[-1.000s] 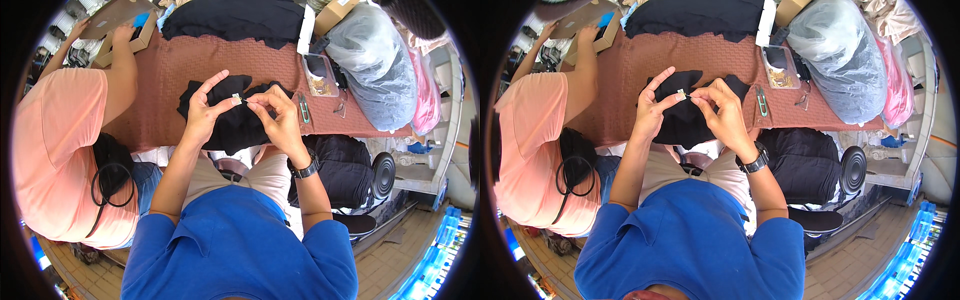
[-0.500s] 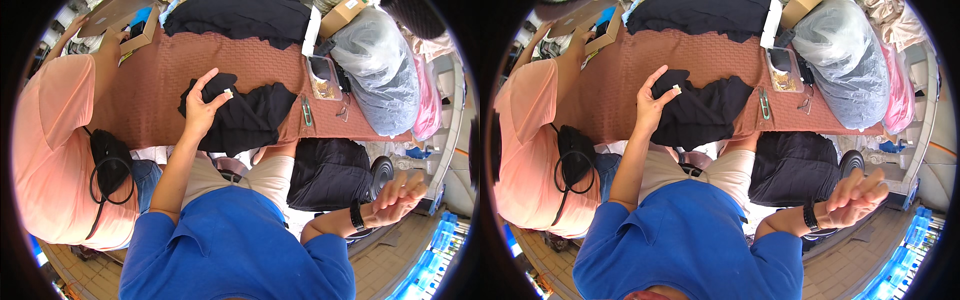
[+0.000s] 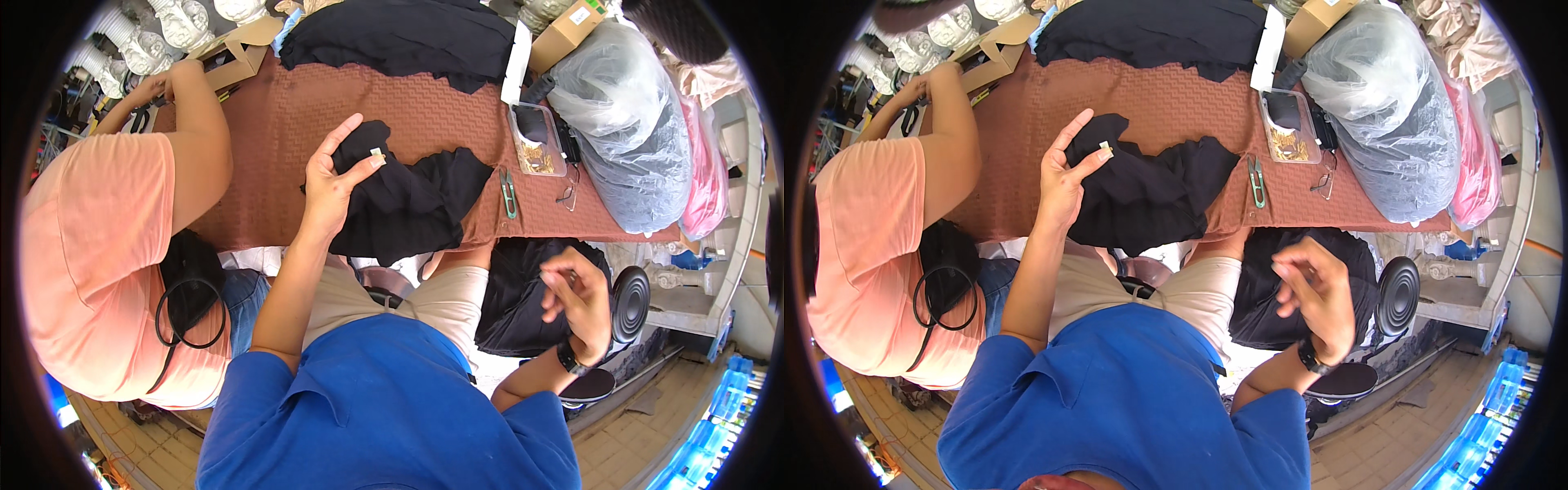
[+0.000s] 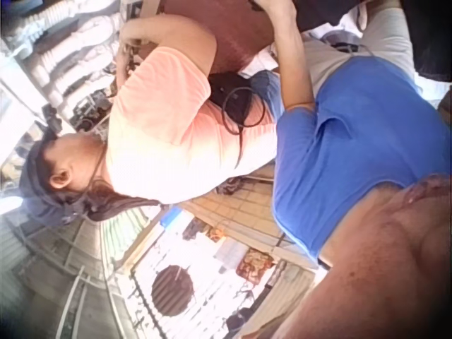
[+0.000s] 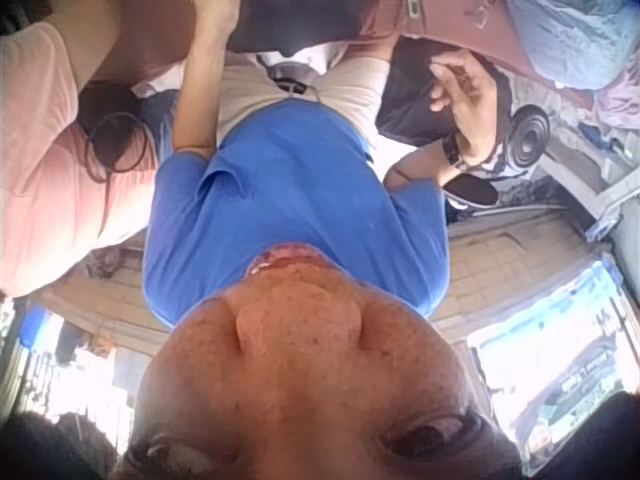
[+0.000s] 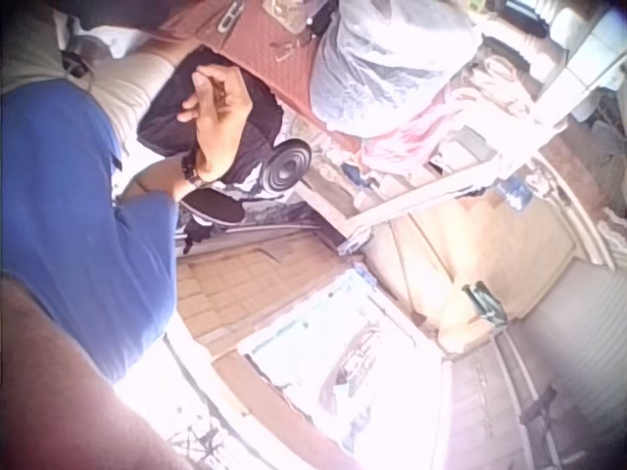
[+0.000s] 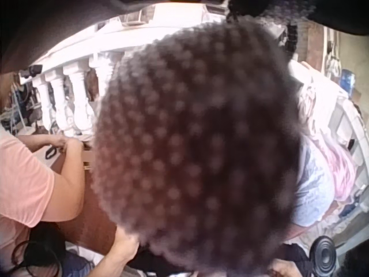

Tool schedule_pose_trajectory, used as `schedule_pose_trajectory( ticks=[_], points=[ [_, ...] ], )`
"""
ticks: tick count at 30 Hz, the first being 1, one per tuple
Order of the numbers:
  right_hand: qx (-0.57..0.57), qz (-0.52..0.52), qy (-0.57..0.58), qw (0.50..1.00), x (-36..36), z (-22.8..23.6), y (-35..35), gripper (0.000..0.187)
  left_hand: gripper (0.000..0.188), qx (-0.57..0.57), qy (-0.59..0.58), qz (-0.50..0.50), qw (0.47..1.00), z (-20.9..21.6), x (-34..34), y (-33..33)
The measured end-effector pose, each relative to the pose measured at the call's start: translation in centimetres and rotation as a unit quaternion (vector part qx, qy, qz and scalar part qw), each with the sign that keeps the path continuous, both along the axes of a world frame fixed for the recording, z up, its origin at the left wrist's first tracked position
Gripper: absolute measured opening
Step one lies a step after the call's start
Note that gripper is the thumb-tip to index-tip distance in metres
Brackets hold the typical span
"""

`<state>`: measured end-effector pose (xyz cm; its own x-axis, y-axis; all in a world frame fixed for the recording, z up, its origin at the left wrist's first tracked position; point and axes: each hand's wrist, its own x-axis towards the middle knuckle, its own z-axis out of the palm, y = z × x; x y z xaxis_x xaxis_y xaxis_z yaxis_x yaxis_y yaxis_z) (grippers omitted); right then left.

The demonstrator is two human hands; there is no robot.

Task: The person places a paper template on a black garment, marks the position, and sews a small white label onto the fabric using a needle and thread before cutting the excess thread with shears.

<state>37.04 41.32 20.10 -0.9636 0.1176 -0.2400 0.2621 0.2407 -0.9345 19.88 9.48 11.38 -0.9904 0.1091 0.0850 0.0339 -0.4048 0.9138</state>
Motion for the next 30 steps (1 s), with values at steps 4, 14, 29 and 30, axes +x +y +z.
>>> schedule_pose_trajectory(
  ticks=[4, 14, 29, 30],
  points=[
    [0.041, 0.09, 0.092, 0.991, -4.8, -3.0, -3.4, 0.008, 0.064, -0.006, 0.023, 0.002, 1.0, -0.2, 0.1, 0.8],
    [-0.002, 0.084, 0.283, 0.955, -11.7, -5.8, -11.7, 0.009, 0.062, 0.016, 0.0, -0.019, 1.0, 0.2, 0.3, 0.7],
    [0.077, 0.048, 0.37, 0.924, -13.1, -6.4, -12.8, 0.019, 0.064, 0.033, -0.027, -0.039, 0.998, 0.9, 1.0, 0.9],
    [0.082, 0.049, 0.375, 0.922, -13.1, -6.5, -12.8, 0.02, 0.063, 0.033, -0.026, -0.04, 0.998, 0.9, 1.0, 0.9]
  ],
)
